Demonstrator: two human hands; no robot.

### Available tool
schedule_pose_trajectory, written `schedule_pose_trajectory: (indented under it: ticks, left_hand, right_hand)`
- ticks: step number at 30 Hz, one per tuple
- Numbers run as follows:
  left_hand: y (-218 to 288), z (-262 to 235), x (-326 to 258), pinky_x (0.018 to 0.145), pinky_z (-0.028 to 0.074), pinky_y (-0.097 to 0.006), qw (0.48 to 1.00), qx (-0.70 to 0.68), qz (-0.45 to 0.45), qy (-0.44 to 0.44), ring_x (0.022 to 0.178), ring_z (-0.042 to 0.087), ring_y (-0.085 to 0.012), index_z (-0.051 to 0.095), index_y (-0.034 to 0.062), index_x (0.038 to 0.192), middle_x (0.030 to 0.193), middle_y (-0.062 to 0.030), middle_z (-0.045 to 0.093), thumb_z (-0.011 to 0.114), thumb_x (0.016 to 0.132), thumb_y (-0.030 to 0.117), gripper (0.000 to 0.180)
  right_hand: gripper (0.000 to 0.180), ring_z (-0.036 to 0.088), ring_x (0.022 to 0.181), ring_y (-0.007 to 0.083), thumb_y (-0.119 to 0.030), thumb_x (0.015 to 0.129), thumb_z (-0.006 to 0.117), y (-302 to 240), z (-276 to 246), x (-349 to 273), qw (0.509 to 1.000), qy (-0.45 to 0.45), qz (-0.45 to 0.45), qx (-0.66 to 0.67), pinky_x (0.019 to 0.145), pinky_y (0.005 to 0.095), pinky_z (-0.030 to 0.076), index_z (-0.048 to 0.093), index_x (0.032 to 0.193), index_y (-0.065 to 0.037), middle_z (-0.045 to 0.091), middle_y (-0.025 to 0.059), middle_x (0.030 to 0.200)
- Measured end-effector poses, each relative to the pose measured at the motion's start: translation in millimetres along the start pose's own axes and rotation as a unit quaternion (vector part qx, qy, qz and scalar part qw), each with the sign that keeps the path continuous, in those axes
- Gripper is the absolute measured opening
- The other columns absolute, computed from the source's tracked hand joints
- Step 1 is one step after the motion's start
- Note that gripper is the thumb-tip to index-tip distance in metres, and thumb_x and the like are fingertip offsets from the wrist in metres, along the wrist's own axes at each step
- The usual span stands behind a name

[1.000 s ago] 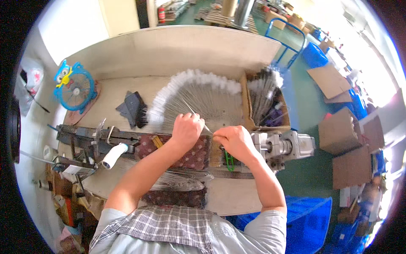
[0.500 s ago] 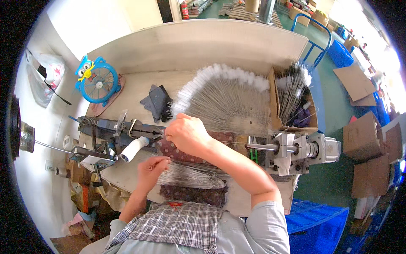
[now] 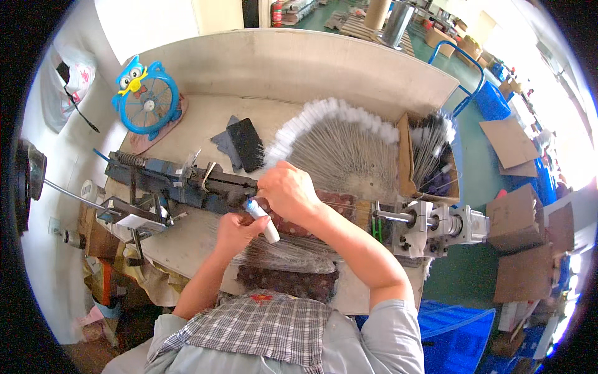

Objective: The person is assembling and packaging small industrial or cleaning brushes, possibly bottle brushes, by attaching components and placing them in groups.

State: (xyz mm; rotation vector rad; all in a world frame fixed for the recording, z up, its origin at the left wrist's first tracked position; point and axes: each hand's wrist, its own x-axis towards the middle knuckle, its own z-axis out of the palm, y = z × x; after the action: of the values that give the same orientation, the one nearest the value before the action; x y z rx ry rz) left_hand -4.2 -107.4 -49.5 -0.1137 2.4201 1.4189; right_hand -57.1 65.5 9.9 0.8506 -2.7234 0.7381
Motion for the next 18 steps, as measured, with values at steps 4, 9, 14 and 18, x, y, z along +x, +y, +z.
schedule_pose_trajectory:
  ticks: [4, 9, 14, 18]
  left_hand:
    - [3.4, 6.6, -1.1, 0.057, 0.044, -0.029, 0.998, -0.050, 0.041, 0.013, 0.062, 0.059, -0.0153, 0.065, -0.0021, 0.079, 0.071, -0.0057, 0.064, 0.064, 0.084, 0.028, 0.030]
    - [4.2, 38.8, 0.0, 0.062, 0.047, -0.028, 0.917, -0.396, 0.055, -0.004, 0.070, 0.060, -0.0153, 0.058, 0.0006, 0.094, 0.078, -0.0075, 0.063, 0.060, 0.085, 0.017, 0.019]
    - [-4.3, 43.8, 12.1, 0.054, 0.047, -0.028, 0.959, -0.271, 0.074, 0.028, 0.058, 0.058, -0.0136, 0.054, 0.0016, 0.087, 0.071, -0.0064, 0.059, 0.061, 0.076, 0.006, 0.014]
    - [0.1, 26.7, 3.7, 0.059, 0.049, -0.030, 0.989, -0.088, 0.106, 0.055, 0.064, 0.061, -0.0147, 0.055, -0.0010, 0.087, 0.078, -0.0092, 0.063, 0.067, 0.074, 0.010, 0.021]
  right_hand:
    - [0.009, 0.058, 0.080, 0.0238, -0.014, 0.072, 0.066, 3.0, -13.3, -9.1, 0.998, 0.044, -0.026, 0.025, 0.070, 0.0348, 0.049, 0.068, 0.077, -0.007, 0.064, 0.0033, 0.076]
    - [0.018, 0.061, 0.078, 0.0259, -0.009, 0.074, 0.064, 1.7, -25.1, -59.3, 0.989, 0.115, -0.056, 0.079, 0.064, 0.0372, 0.051, 0.067, 0.092, -0.006, 0.062, 0.0082, 0.077]
    - [0.034, 0.061, 0.077, 0.0293, -0.011, 0.078, 0.063, 18.5, 18.4, -73.6, 0.997, 0.014, 0.023, 0.073, 0.062, 0.0374, 0.051, 0.059, 0.111, -0.005, 0.059, 0.0106, 0.085]
    - [0.034, 0.061, 0.083, 0.0307, -0.014, 0.081, 0.061, 28.7, 60.2, -45.9, 0.994, 0.079, 0.053, 0.059, 0.066, 0.0399, 0.051, 0.053, 0.114, -0.005, 0.056, 0.0124, 0.095]
